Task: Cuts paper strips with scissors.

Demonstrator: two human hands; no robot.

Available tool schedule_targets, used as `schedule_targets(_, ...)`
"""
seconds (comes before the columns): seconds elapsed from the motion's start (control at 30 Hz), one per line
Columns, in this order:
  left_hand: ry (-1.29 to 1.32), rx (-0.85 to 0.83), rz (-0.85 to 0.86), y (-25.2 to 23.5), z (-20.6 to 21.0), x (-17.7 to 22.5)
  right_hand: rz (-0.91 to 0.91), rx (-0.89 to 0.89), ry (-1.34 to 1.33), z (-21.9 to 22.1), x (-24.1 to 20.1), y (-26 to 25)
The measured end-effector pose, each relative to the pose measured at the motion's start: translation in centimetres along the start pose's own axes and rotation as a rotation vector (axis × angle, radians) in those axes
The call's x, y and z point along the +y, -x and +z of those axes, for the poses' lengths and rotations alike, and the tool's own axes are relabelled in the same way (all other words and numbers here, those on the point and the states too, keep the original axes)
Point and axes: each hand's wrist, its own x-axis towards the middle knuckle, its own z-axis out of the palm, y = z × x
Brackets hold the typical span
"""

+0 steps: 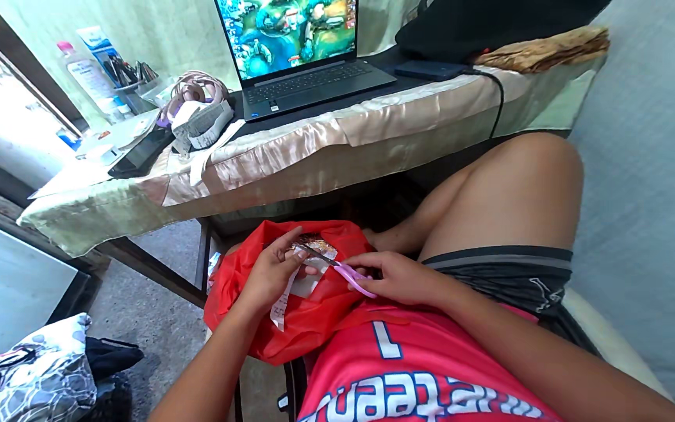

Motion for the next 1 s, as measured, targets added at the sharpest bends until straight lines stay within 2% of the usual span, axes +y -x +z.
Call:
schedule_targets(0.33,0.088,-0.027,-0.050,0.11,-0.01,0.32,0.012,0.000,0.018,-0.32,0.24,-0.01)
schedule_targets(1.0,0.077,-0.023,-0.061,0.07,0.03,0.16,0.003,0.002,0.029,-0.26,0.17,0.16)
